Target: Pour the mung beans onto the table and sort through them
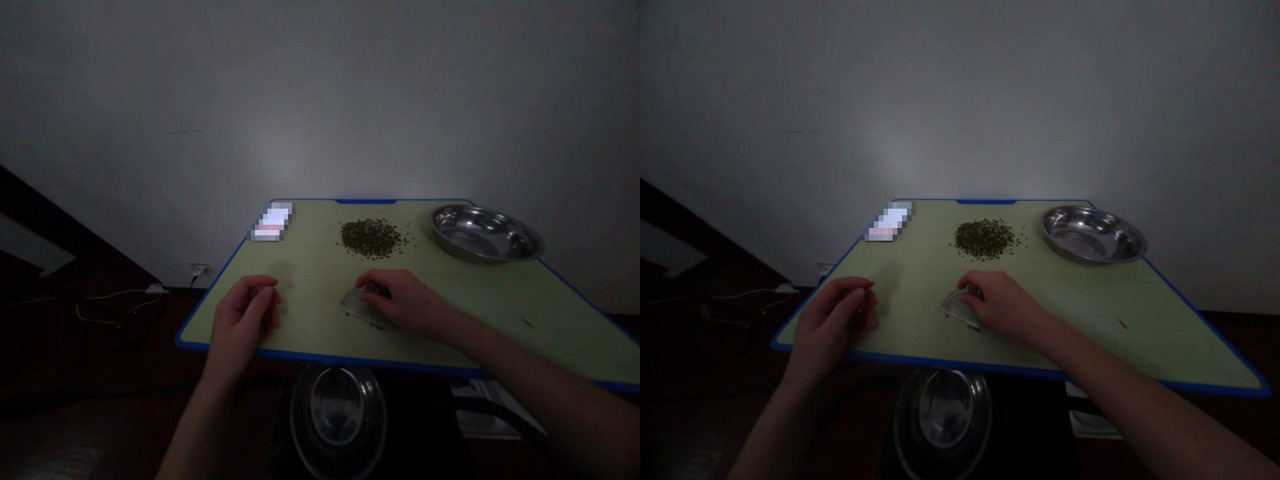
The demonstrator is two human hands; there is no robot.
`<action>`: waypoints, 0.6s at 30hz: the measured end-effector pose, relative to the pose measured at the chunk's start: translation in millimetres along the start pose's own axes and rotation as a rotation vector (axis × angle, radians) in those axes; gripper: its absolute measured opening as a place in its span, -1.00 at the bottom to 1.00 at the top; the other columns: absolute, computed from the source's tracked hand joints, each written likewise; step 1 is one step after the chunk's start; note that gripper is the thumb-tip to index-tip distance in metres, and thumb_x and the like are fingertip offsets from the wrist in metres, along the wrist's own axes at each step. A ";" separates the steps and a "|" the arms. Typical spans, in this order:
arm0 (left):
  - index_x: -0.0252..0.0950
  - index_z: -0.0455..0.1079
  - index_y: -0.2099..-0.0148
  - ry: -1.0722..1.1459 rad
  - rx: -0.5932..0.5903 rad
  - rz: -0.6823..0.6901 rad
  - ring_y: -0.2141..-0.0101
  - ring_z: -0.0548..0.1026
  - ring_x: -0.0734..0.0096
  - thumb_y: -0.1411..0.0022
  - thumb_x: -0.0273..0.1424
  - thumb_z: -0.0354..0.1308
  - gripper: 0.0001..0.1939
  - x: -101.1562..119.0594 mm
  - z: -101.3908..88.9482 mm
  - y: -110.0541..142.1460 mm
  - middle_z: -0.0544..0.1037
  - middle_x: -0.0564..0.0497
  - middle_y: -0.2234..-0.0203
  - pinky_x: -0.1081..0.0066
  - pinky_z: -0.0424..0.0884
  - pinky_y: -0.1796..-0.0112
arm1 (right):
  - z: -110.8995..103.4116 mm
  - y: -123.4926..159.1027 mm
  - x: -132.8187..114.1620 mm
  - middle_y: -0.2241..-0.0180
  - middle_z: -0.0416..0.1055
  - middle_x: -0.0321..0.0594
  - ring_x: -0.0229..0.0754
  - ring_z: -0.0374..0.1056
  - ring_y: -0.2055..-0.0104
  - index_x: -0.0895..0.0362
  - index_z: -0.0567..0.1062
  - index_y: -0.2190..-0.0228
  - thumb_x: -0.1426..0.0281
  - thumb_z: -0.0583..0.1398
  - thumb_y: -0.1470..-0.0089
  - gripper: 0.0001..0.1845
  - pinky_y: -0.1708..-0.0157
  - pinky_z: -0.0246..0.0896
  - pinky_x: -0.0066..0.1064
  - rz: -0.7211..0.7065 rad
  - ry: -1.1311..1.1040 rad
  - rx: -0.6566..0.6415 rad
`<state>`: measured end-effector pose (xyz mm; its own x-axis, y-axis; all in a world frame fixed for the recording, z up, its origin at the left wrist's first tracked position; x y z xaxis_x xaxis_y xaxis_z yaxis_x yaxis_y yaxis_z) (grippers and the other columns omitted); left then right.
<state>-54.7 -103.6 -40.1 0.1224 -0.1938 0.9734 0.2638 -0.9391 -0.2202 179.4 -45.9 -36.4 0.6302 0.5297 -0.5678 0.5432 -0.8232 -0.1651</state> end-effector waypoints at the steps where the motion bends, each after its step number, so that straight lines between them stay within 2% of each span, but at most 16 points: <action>1: -0.23 0.40 0.23 -0.001 0.005 0.005 0.64 0.35 0.57 -0.20 -0.37 0.13 -0.92 0.6 -0.3 0.2 0.44 0.11 0.53 0.57 0.24 0.68 | 0.6 0.6 -0.7 0.40 0.52 -0.19 -0.24 0.35 0.43 0.18 0.53 0.23 0.48 0.18 -0.08 -0.81 0.41 0.17 -0.42 0.001 0.001 -0.002; 6: -0.23 0.40 0.25 0.002 0.023 0.039 0.62 0.36 0.55 -0.20 -0.38 0.12 -0.92 2.9 -1.2 1.3 0.43 0.11 0.55 0.56 0.25 0.66 | 4.2 2.7 -2.2 0.39 0.53 -0.17 -0.22 0.38 0.41 0.19 0.53 0.20 0.47 0.17 -0.10 -0.79 0.40 0.20 -0.41 0.003 -0.016 -0.006; 10: -0.23 0.40 0.25 0.010 0.023 0.025 0.63 0.35 0.56 -0.19 -0.39 0.12 -0.93 2.5 -0.6 1.5 0.43 0.12 0.56 0.57 0.24 0.67 | 6.5 5.1 -4.1 0.30 0.56 -0.14 -0.18 0.43 0.32 0.17 0.53 0.19 0.47 0.16 -0.11 -0.78 0.31 0.23 -0.37 -0.023 0.008 0.008; 18: -0.24 0.40 0.23 -0.007 0.018 0.009 0.64 0.35 0.57 -0.19 -0.38 0.13 -0.91 1.0 -0.1 0.4 0.44 0.12 0.54 0.56 0.25 0.67 | 10.2 10.5 -14.7 0.26 0.57 -0.15 -0.15 0.46 0.26 0.15 0.53 0.19 0.46 0.16 -0.12 -0.78 0.24 0.27 -0.32 -0.054 -0.010 -0.011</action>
<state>-54.5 -104.2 -39.2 0.1317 -0.2006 0.9708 0.2793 -0.9321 -0.2305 170.2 -64.4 -38.0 0.5942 0.5711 -0.5664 0.5824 -0.7912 -0.1867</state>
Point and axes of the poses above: each hand's wrist, its own y-axis away from the middle knuckle, its own z-axis out of the palm, x = y × z, the point moved 7 cm from there along -y, towards the middle knuckle
